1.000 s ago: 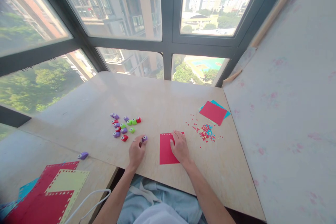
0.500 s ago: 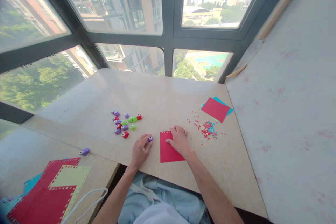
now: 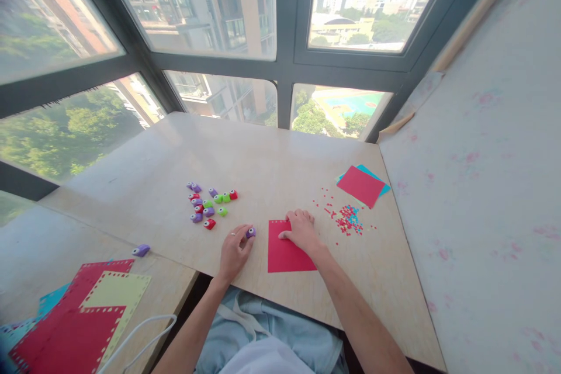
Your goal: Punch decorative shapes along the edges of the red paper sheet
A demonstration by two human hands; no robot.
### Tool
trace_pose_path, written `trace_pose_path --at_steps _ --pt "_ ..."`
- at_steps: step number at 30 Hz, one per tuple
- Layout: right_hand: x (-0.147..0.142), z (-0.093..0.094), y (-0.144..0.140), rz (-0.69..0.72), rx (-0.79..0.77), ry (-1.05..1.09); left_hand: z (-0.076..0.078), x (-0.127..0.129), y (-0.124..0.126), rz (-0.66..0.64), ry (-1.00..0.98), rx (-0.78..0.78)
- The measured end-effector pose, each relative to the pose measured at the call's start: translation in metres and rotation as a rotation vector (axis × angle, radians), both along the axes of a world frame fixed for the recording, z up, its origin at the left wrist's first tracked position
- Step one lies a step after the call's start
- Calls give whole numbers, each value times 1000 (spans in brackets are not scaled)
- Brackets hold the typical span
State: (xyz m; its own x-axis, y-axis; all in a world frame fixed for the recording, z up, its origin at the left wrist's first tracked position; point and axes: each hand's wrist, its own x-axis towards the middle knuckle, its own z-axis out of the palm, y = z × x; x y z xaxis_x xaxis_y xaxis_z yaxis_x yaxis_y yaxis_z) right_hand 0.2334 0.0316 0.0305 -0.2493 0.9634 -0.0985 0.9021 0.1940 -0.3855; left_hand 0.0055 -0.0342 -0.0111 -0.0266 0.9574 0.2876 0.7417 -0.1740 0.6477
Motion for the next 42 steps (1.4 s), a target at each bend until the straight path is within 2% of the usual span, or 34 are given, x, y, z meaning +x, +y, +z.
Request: trace_pose_path --at_steps 11,19,24,30,34,42 --pt "7 -21 0 -16 103 163 1 1 2 52 -42 -22" --pt "15 -41 -12 57 272 447 1 3 5 85 -27 -23" --pt "15 -38 -13 90 305 424 3 6 8 42 -43 -15" --pt "10 -36 -12 105 366 343 -2 9 11 -62 -196 -3" --pt "8 -33 -14 80 391 284 -1 13 16 -100 -165 7" --pt "14 -32 -14 31 395 504 5 18 22 -140 -154 13"
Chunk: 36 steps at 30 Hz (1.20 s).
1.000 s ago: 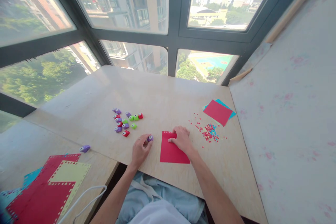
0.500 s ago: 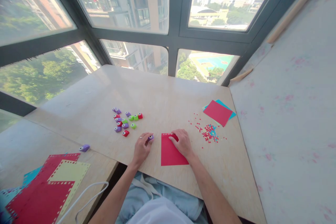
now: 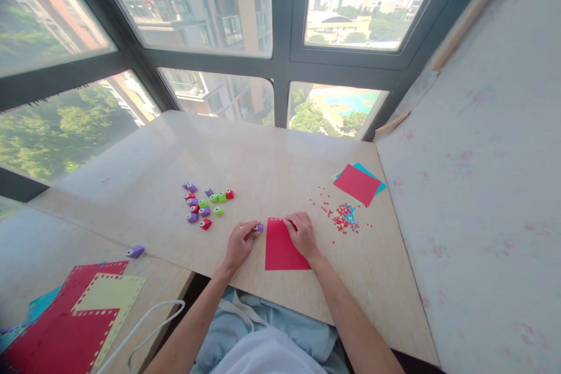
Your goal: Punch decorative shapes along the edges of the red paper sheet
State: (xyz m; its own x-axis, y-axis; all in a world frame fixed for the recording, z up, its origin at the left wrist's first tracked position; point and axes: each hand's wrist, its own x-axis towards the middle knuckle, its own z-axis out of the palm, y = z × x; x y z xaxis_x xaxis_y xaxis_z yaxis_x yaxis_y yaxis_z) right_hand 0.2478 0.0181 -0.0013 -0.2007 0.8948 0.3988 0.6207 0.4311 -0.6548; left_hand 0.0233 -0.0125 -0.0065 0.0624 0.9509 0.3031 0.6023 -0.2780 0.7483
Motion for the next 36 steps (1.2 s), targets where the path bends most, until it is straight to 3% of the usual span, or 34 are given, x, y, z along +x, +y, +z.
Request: trace_pose_path --at_steps 23,36 --pt "0 2 -5 54 -56 32 -8 1 1 -38 -59 27" --pt "-1 4 -3 74 11 38 -6 2 2 -59 -60 17"
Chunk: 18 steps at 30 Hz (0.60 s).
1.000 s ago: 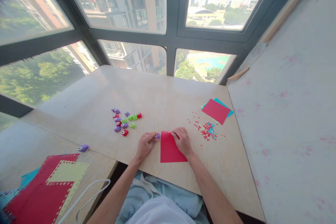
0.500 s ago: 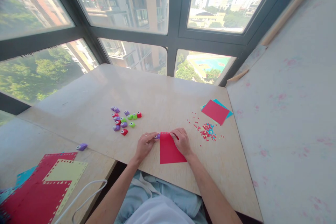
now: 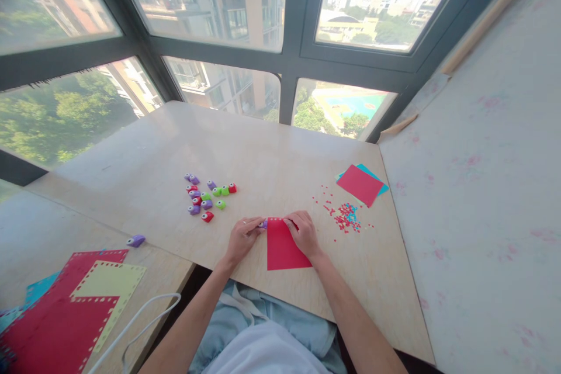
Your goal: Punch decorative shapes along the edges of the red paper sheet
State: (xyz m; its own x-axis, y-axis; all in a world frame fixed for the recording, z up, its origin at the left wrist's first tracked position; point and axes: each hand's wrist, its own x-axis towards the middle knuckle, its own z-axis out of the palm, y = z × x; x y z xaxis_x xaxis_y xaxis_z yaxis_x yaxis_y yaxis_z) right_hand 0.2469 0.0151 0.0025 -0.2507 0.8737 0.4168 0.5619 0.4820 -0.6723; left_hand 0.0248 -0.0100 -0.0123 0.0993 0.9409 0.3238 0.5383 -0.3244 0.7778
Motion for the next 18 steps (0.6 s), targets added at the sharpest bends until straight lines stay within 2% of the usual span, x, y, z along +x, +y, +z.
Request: trace_pose_path --at_steps 11,18 --pt "0 -4 4 21 -47 2 3 1 -2 51 73 -87" --pt "-5 -4 7 40 -77 -78 5 2 -2 30 95 -74"
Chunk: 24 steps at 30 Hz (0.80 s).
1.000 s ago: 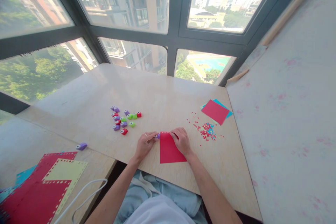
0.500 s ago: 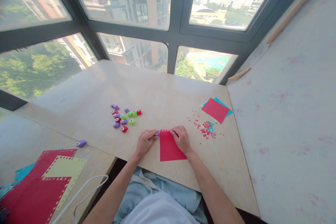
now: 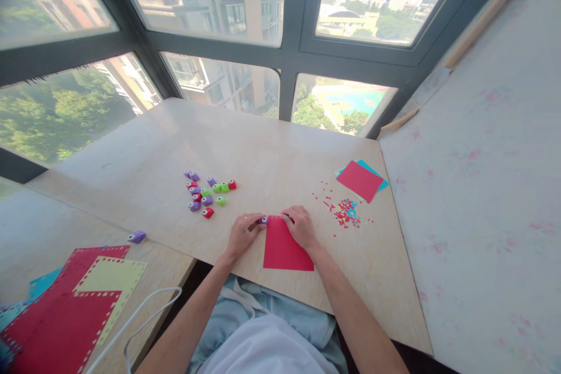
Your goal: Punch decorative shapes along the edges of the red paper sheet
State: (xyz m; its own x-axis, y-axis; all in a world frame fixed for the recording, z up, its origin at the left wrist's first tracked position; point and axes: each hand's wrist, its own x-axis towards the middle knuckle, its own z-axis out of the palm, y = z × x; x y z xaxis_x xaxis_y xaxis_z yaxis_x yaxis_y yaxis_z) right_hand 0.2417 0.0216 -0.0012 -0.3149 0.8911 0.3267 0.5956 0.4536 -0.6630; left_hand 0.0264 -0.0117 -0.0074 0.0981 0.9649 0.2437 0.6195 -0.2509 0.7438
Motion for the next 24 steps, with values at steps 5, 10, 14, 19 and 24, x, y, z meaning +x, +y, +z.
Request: trace_pose_path --at_steps 5,10,14,19,24 --pt "-7 0 -1 -17 10 -37 0 0 0 -1 -4 -2" --pt "-1 9 -11 -175 16 18 -3 -1 -1 -4 -9 11" --pt "23 14 -33 -502 -142 107 -4 -2 -1 -9 12 13" --pt "45 18 -70 -641 -531 346 -1 -2 -2 -33 76 26" --pt "36 26 -89 -578 -709 742 -1 -3 -2 -52 109 43"
